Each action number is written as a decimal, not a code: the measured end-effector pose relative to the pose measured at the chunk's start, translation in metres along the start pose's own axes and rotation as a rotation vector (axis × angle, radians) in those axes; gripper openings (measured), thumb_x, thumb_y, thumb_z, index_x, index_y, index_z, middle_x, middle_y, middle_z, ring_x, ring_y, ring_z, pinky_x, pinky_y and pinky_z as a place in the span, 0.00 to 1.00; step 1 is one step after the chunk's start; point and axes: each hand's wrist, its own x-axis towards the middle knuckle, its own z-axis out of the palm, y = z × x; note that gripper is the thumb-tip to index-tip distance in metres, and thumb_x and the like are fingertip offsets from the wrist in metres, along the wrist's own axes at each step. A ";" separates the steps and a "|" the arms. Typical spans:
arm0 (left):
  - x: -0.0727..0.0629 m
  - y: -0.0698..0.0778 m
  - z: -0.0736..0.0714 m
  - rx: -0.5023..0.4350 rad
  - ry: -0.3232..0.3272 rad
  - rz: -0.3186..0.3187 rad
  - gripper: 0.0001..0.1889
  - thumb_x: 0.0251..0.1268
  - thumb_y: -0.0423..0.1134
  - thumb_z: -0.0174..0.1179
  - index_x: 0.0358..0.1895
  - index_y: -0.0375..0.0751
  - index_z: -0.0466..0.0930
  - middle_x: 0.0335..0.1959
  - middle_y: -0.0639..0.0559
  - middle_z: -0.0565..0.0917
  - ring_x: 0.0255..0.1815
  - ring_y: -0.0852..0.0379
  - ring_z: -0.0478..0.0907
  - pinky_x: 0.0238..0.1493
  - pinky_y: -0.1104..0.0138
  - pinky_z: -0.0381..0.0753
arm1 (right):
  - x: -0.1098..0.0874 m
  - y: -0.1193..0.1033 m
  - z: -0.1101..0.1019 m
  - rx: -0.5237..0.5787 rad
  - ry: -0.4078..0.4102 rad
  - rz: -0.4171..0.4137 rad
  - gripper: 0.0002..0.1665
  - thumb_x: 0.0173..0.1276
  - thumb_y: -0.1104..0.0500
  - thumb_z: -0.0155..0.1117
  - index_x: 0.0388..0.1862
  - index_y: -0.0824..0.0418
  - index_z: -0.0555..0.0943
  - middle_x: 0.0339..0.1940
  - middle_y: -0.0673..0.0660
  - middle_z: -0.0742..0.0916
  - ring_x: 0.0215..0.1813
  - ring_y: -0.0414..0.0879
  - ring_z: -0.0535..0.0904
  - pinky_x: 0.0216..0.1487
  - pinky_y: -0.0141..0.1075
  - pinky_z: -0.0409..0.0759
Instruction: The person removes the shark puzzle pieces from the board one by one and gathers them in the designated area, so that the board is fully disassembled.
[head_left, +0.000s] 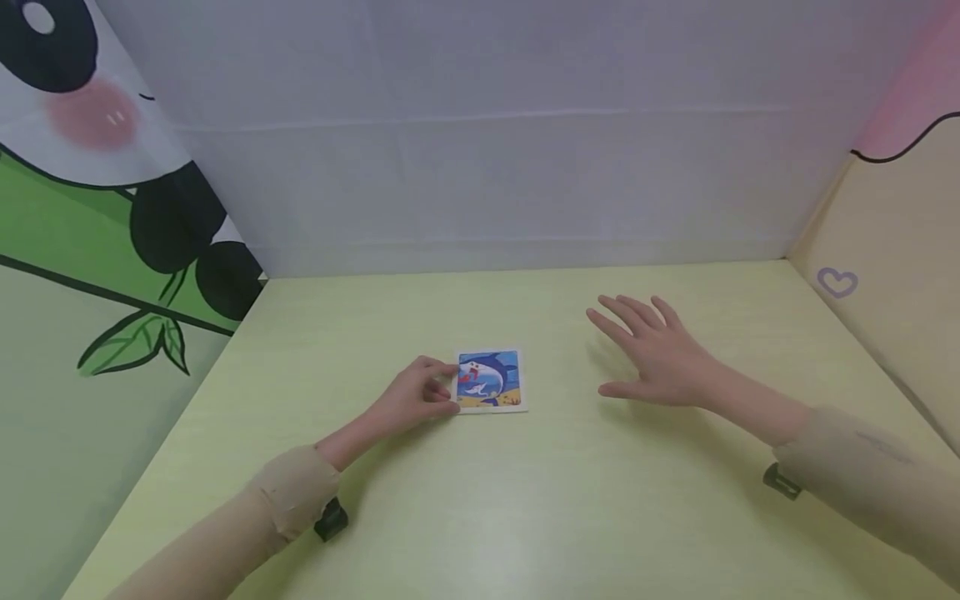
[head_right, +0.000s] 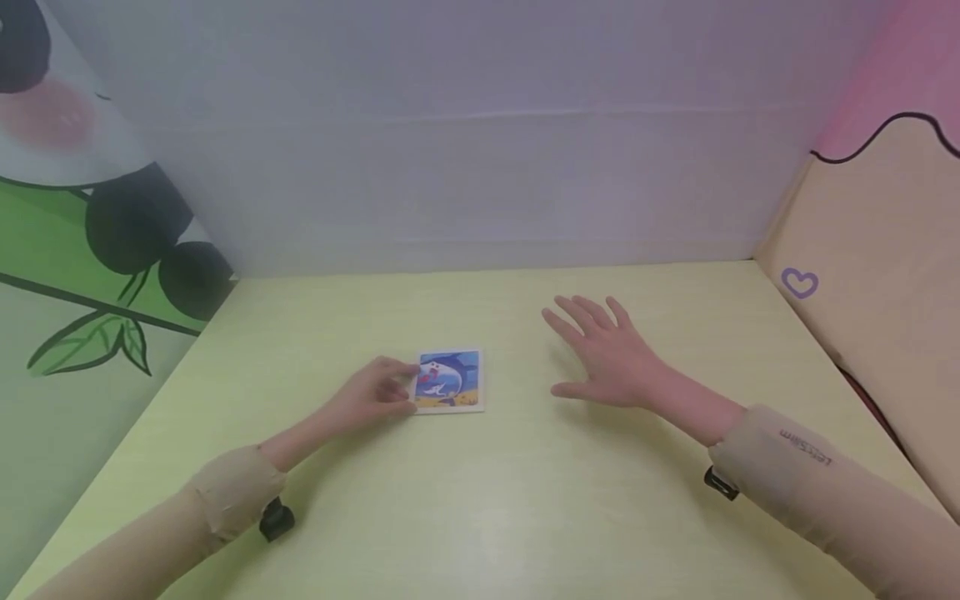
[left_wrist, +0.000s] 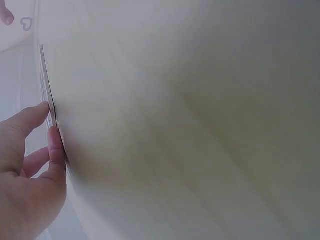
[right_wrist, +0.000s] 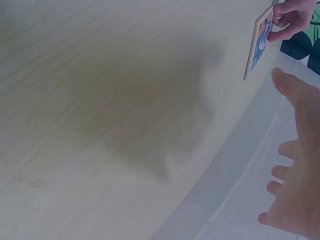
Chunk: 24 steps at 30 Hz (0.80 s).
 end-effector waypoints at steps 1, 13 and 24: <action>0.001 0.001 0.001 -0.006 -0.003 -0.002 0.33 0.57 0.33 0.71 0.67 0.32 0.71 0.57 0.38 0.72 0.46 0.54 0.83 0.44 0.72 0.84 | 0.002 -0.001 0.001 0.002 -0.003 -0.002 0.60 0.58 0.30 0.67 0.80 0.55 0.54 0.80 0.61 0.60 0.79 0.62 0.53 0.74 0.67 0.47; 0.002 0.005 0.007 -0.008 -0.007 -0.018 0.33 0.55 0.32 0.72 0.67 0.33 0.72 0.56 0.38 0.73 0.44 0.56 0.82 0.43 0.73 0.84 | 0.026 -0.011 0.016 0.025 -0.005 -0.029 0.60 0.58 0.30 0.66 0.80 0.56 0.55 0.79 0.60 0.64 0.79 0.60 0.57 0.74 0.64 0.51; -0.003 0.014 0.014 -0.024 -0.011 -0.012 0.33 0.56 0.31 0.71 0.67 0.33 0.71 0.57 0.38 0.72 0.44 0.57 0.81 0.44 0.73 0.84 | 0.052 -0.031 0.034 0.191 0.015 -0.046 0.49 0.61 0.36 0.68 0.75 0.56 0.65 0.73 0.57 0.73 0.74 0.57 0.66 0.71 0.58 0.61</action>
